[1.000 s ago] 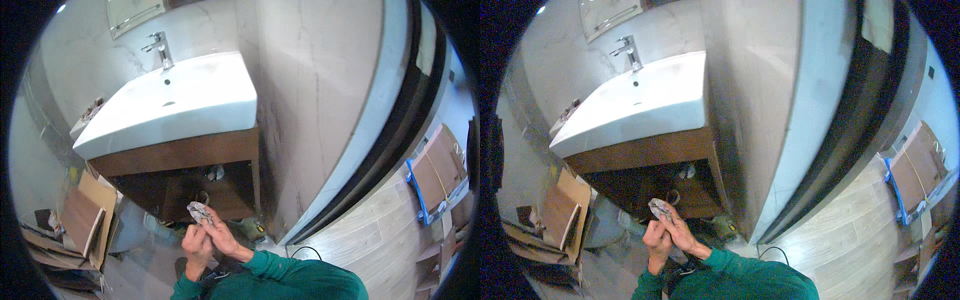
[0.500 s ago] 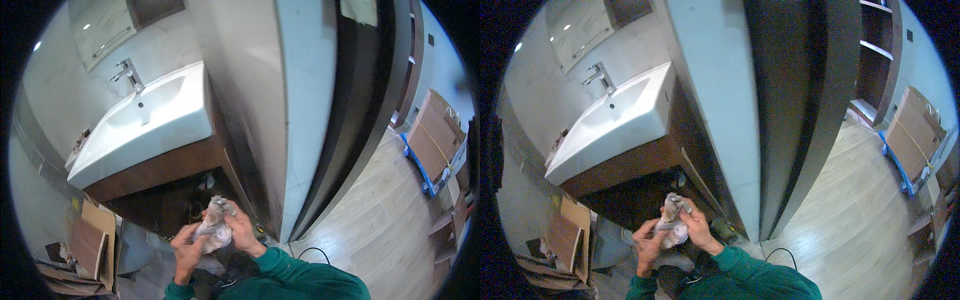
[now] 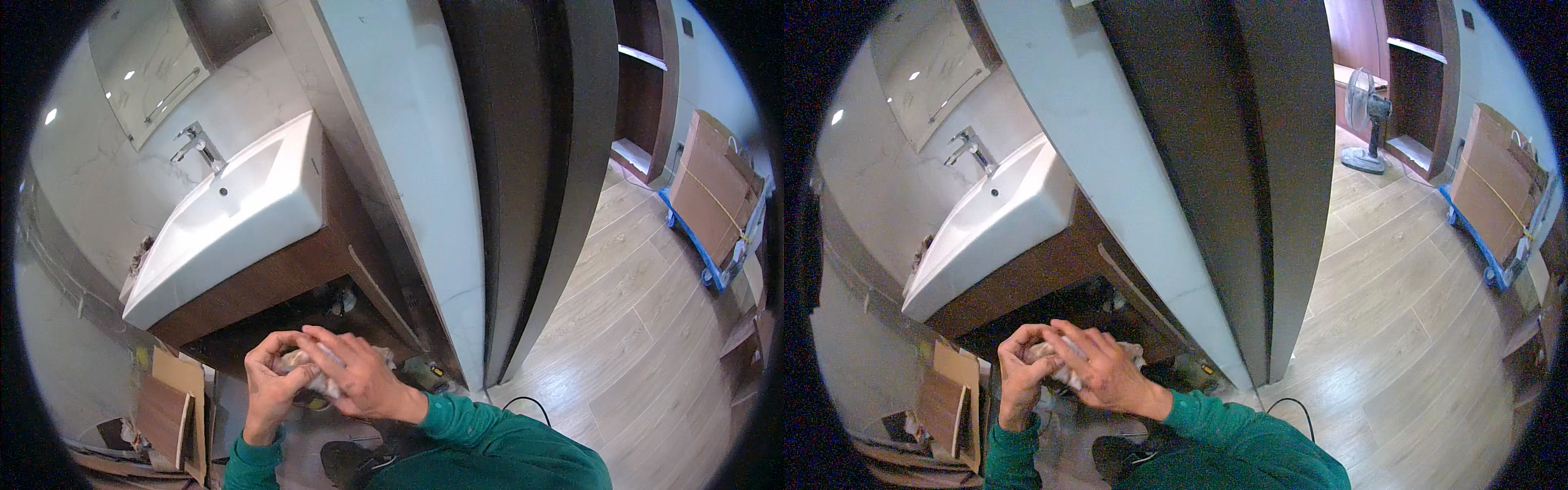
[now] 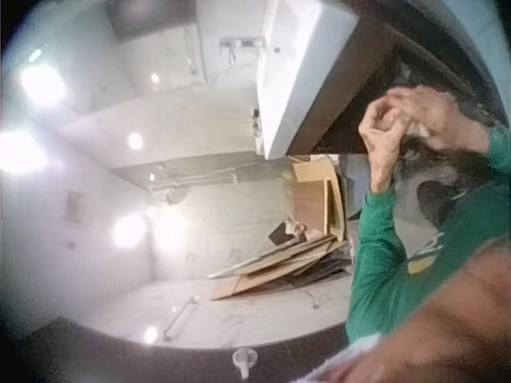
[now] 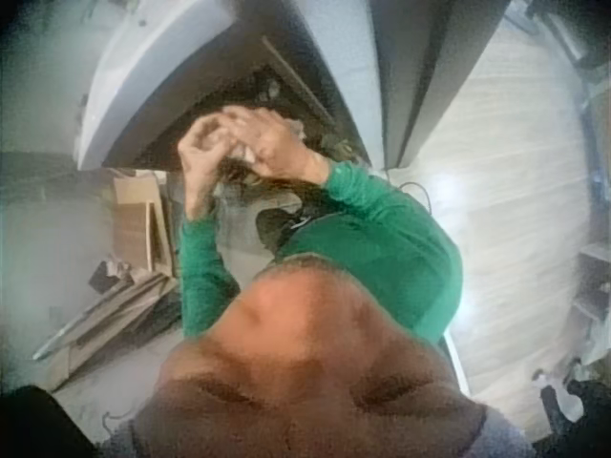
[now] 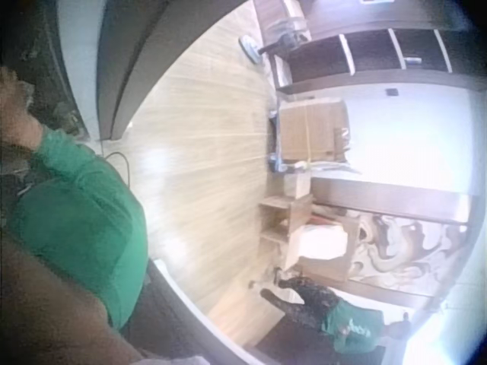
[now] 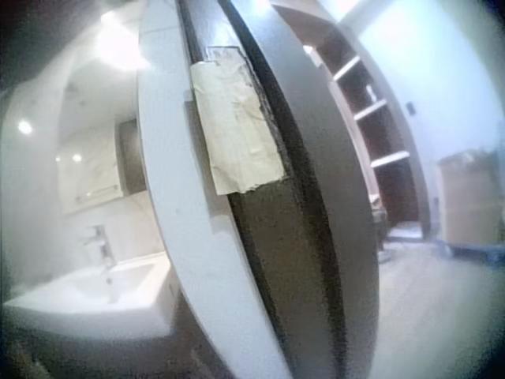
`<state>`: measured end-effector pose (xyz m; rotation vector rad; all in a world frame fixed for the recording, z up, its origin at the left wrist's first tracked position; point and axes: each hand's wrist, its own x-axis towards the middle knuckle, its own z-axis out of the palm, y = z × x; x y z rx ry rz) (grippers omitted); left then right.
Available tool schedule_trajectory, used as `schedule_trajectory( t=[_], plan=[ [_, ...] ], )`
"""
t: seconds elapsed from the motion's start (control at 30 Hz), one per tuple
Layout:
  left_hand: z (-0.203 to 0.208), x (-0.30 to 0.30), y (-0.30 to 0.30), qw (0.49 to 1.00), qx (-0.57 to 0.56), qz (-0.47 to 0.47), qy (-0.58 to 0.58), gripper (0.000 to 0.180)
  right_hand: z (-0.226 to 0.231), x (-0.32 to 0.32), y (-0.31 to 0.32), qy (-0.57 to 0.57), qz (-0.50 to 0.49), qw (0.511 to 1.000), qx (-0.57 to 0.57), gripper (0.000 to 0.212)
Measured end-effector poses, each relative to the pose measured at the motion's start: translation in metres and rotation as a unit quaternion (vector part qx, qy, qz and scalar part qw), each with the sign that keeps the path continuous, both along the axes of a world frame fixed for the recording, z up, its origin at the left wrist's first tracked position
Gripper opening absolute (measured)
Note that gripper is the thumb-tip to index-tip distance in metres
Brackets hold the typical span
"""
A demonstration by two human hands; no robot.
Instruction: The person applies a finish to the edge of a white sink countertop using a small brush and a cloth. They repeatedly dip the brush into a paint can, apply the finish to the edge, and wipe the area with a cloth. The person also pours liquid from a can onto the cloth and continues wiping the sink edge.
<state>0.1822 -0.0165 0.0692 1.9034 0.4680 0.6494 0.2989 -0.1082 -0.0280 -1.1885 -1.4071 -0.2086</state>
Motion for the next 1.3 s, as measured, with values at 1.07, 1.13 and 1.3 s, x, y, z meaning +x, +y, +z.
schedule_trajectory(
  t=[1.07, 1.13, 1.3],
  plan=[
    [0.122, 0.076, 0.136, 0.799, 0.534, 0.248, -0.125, 0.039, 0.036, 0.194, 0.156, 0.284, -0.039, 0.949, 0.133, 0.028],
    [0.122, 0.077, 0.135, 0.801, 0.528, 0.255, -0.124, 0.039, 0.040, 0.189, 0.152, 0.290, -0.038, 0.946, 0.138, 0.027],
    [0.123, 0.078, 0.134, 0.784, 0.554, 0.244, -0.138, 0.041, 0.028, 0.187, 0.157, 0.261, -0.051, 0.946, 0.184, 0.028]
  ],
)
